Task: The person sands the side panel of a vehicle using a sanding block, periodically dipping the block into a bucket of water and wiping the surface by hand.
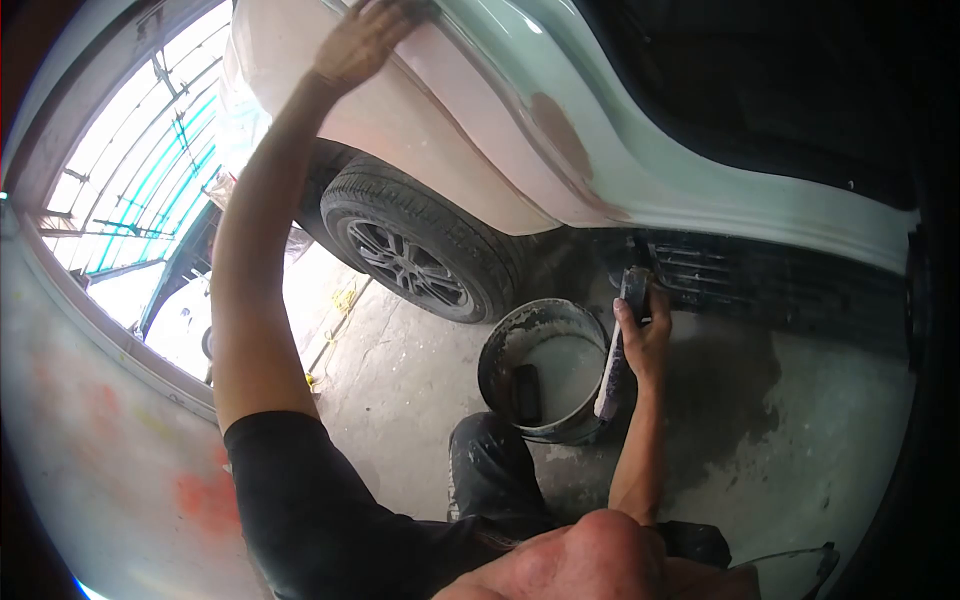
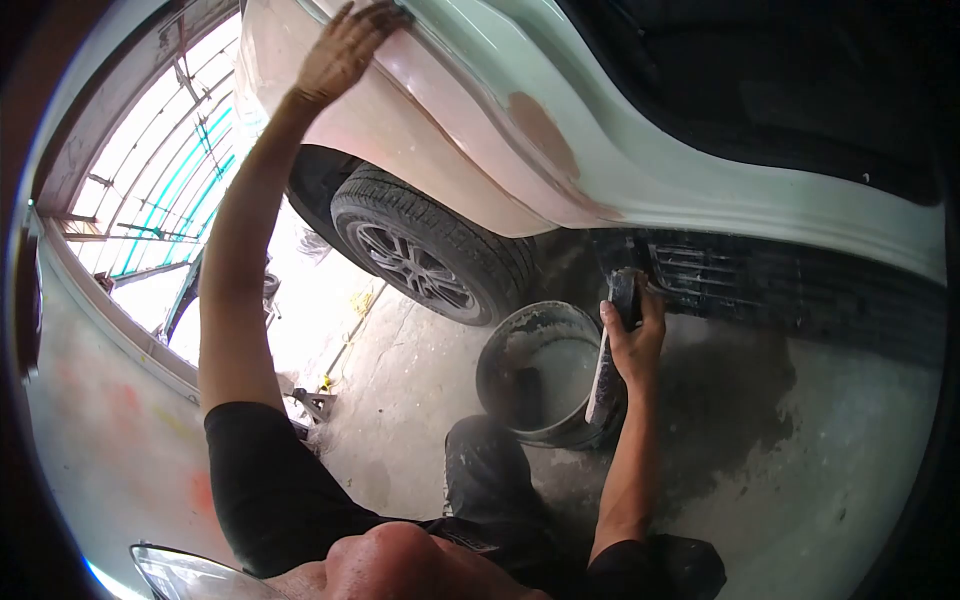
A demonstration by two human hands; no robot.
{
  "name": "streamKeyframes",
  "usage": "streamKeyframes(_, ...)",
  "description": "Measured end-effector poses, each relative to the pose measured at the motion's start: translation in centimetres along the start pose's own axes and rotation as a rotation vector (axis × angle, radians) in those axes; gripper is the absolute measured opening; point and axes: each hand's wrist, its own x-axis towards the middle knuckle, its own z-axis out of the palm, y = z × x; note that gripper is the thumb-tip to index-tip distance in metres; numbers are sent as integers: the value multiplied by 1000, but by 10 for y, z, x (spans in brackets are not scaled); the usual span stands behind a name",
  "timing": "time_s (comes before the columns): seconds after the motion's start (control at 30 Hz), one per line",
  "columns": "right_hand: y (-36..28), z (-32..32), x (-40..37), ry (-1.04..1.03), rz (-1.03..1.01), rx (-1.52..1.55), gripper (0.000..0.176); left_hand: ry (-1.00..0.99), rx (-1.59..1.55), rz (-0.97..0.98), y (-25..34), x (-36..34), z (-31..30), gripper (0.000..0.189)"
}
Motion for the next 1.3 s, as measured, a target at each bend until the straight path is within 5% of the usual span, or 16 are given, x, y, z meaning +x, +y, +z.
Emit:
streamKeyframes(0.1, 1, 2, -1, -14, 24, -9, 64, -92, 27, -72, -29, 5, -18, 46)
streamKeyframes(0.2, 3, 3, -2, -42, 31, 7, 64, 218, 235, -292, -57, 6, -9, 49)
streamKeyframes(0.3, 0, 4, -1, -82, 18, 25, 65, 524, 51, -507, -29, -2, 9, 30)
streamKeyframes(0.33, -4, 7, 0, -90, 6, 29, 65, 415, -27, -602, -15, -22, 20, 50)
streamKeyframes(0.4, -11, 13, 6, -120, -53, 22, 65, 593, -238, -570, 42, -63, 72, 41)
streamKeyframes(0.5, -59, 22, 36, -209, -139, 2, 64, 230, -718, -848, 212, -131, 84, 31)
streamKeyframes(0.57, -75, 33, 64, -194, -213, -27, 59, 242, -962, -902, 338, -184, 114, 26)
streamKeyframes(0.6, -83, 40, 77, -197, -224, -23, 56, -51, -1099, -995, 394, -210, 117, 27)
streamKeyframes(0.63, -91, 46, 91, -199, -235, -19, 52, -71, -1248, -1048, 439, -225, 112, 27)
streamKeyframes(0.73, -117, 64, 131, -232, -204, 20, 42, -271, -1012, -1194, 541, -248, 103, 44)
streamKeyframes(0.87, -147, 87, 165, -229, -240, 19, 36, -752, -1233, -1157, 541, -239, 107, 55)
streamKeyframes(1.07, -168, 103, 171, -169, -381, -274, 69, -755, -1236, -1198, 536, -237, 103, 47)
streamKeyframes(1.3, -153, 106, 161, -159, -460, -330, 72, -696, -1251, -1202, 539, -239, 105, 41)
